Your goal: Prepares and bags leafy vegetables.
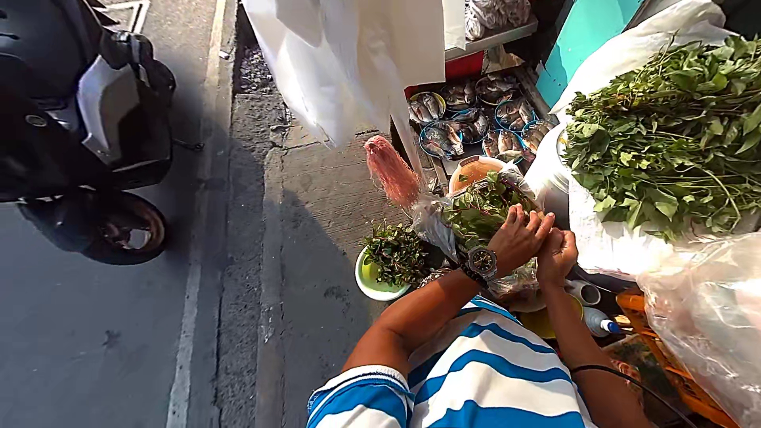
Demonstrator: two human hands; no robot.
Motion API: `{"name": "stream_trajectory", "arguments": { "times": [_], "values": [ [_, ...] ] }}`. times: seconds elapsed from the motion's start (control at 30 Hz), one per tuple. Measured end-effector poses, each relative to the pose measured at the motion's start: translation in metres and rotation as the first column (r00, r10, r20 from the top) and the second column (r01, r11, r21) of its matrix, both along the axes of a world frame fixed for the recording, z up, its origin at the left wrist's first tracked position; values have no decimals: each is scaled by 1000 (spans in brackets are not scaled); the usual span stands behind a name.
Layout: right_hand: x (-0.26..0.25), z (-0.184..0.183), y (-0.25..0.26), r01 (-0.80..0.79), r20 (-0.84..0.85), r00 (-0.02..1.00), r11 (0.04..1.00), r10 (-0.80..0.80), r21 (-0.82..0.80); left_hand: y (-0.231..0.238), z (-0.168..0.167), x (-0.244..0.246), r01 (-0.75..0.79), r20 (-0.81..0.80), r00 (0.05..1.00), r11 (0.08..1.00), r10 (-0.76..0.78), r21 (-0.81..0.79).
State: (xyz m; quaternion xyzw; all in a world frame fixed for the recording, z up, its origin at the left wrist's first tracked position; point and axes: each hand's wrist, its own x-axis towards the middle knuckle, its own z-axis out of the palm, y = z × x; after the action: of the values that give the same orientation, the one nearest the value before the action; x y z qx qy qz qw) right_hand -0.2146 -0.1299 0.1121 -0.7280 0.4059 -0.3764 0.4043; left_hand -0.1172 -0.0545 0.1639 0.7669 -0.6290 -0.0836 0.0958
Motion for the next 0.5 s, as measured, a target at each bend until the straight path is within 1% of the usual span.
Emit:
{"name": "stream_trajectory", "arguments": {
  "times": [0.1,0.17,0.23,0.33,0.43,0.5],
  "values": [
    [-1,6,8,-27,-30,999,999,26,-19,6,15,3,18,-152,988,992,1,122],
    [1,11,13,-38,-70,997,999,36,-21,12,21,6,20,-211,977,986,16,167],
    [6,11,16,-48,-114,993,996,39,-75,17,16,12,16,-192,981,993,7,118],
    [14,10,21,-89,-139,988,981,65,-172,23,-5,24,34,-108,994,999,-30,37],
    [19,11,25,-127,-147,984,978,103,-166,27,-13,31,14,-79,997,1000,-14,-7],
    [21,13,25,-146,-164,979,976,120,-159,29,-12,35,12,-106,994,1000,-12,-6]
  ]
}}
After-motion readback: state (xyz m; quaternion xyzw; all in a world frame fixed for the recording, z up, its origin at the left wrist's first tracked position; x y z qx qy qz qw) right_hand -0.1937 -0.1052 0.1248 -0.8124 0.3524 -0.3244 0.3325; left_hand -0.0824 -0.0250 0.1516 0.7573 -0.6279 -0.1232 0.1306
